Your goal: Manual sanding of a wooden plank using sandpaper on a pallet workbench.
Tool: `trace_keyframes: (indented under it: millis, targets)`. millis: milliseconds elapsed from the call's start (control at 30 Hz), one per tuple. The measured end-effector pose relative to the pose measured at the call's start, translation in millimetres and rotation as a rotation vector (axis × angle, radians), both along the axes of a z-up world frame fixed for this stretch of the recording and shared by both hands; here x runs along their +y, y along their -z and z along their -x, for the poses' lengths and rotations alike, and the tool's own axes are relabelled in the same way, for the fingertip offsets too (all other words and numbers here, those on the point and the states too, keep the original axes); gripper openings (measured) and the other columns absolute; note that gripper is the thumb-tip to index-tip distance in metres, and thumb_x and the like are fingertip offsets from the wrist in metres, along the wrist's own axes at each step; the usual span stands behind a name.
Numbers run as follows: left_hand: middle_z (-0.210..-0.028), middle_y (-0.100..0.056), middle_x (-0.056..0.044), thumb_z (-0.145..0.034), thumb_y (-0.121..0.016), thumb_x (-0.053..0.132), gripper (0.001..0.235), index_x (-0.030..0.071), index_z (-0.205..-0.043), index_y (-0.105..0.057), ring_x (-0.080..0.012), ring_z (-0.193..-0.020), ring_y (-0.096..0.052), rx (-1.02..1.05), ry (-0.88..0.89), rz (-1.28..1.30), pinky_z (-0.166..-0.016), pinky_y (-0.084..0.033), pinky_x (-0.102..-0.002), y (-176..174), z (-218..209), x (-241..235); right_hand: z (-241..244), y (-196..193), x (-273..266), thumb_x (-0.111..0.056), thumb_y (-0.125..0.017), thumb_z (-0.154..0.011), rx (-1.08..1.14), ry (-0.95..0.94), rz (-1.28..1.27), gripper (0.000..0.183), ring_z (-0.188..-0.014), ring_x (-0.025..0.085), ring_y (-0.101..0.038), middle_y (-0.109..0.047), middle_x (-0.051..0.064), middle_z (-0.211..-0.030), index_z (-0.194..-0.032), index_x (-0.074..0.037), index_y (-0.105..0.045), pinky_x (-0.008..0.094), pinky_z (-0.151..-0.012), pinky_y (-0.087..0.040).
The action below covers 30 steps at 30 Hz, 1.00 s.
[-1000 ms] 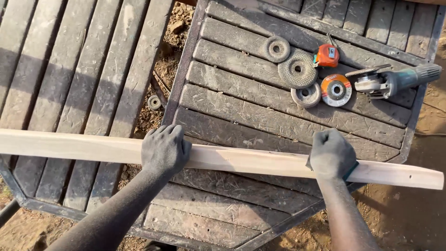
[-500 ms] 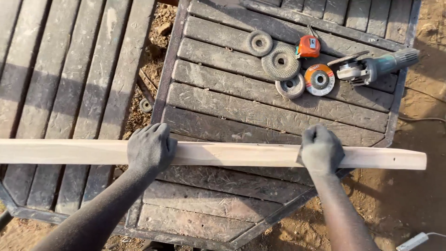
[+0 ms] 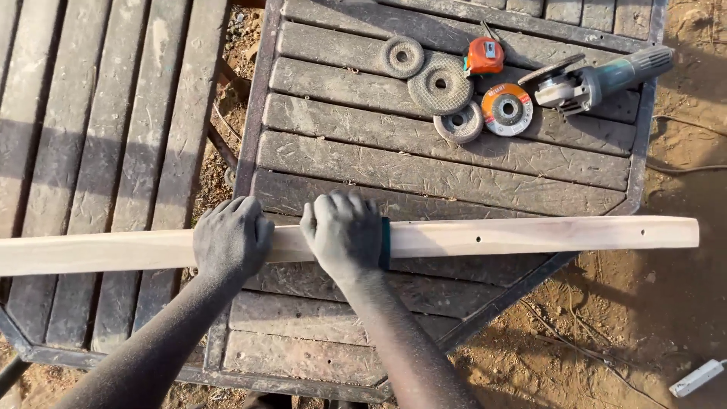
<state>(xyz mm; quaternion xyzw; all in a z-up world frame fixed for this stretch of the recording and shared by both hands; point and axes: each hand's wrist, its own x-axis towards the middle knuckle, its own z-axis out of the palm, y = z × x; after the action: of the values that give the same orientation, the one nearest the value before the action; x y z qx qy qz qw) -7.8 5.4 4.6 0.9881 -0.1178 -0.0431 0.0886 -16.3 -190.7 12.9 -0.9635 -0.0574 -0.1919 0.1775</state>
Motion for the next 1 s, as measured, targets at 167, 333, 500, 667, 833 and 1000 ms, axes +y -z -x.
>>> trace_keyframes:
  millis: [167,333,500,667,833,1000]
  targets:
    - [-0.090,-0.068,-0.009,-0.086,-0.062,0.048,0.032,0.017,-0.094,-0.063,-0.0303,-0.096,-0.071,0.103,0.243,0.009,-0.082,-0.053,-0.043,-31,7,-62,24,2,-170,-0.023,-0.066,-0.094,0.053,0.222,0.138,0.023,-0.076,0.036,-0.067,-0.062,0.010,-0.069,-0.073,-0.014,-0.064,0.046,-0.065,-0.052]
    - [-0.106,-0.071,-0.006,-0.070,-0.079,0.055,0.065,0.019,-0.121,-0.063,-0.0293,-0.102,-0.070,0.160,0.499,0.060,-0.084,-0.052,-0.043,-18,8,-171,36,37,-273,-0.019,-0.064,-0.108,0.053,0.298,0.171,0.031,-0.084,0.044,-0.067,-0.062,0.016,-0.076,-0.079,-0.008,-0.064,0.051,-0.072,-0.052]
    - [-0.101,-0.068,-0.003,-0.068,-0.088,0.045,0.044,0.018,-0.097,-0.070,-0.0266,-0.098,-0.067,0.264,0.505,0.120,-0.076,-0.049,-0.038,-18,6,-150,37,14,-215,-0.018,-0.064,-0.103,0.127,0.392,0.249,0.030,-0.082,0.044,-0.067,-0.062,0.017,-0.073,-0.076,-0.009,-0.062,0.050,-0.073,-0.053]
    - [-0.104,-0.068,-0.003,-0.069,-0.086,0.055,0.056,0.019,-0.104,-0.063,-0.0258,-0.104,-0.068,0.299,0.510,-0.013,-0.084,-0.053,-0.040,-35,-3,-48,21,0,-97,-0.025,-0.063,-0.099,0.110,0.398,0.221,0.034,-0.071,0.035,-0.070,-0.063,0.010,-0.063,-0.066,-0.016,-0.061,0.044,-0.065,-0.053]
    - [-0.099,-0.070,-0.014,-0.095,-0.029,0.066,0.064,0.013,-0.103,-0.065,-0.0351,-0.103,-0.070,0.558,0.239,0.109,-0.088,-0.051,-0.048,-42,-18,-10,0,0,3,-0.027,-0.060,-0.092,0.099,0.301,0.062,0.030,-0.068,0.031,-0.071,-0.066,0.005,-0.062,-0.064,-0.019,-0.063,0.042,-0.065,-0.052]
    - [-0.070,-0.065,-0.013,-0.100,-0.035,0.038,0.038,0.017,-0.082,-0.060,-0.0378,-0.077,-0.073,0.312,-0.225,-0.019,-0.070,-0.054,-0.046,-7,-15,-44,-11,-5,5,-0.034,-0.069,-0.084,0.047,0.097,-0.010,0.024,-0.075,0.027,-0.066,-0.062,0.004,-0.068,-0.066,-0.018,-0.066,0.044,-0.069,-0.050]
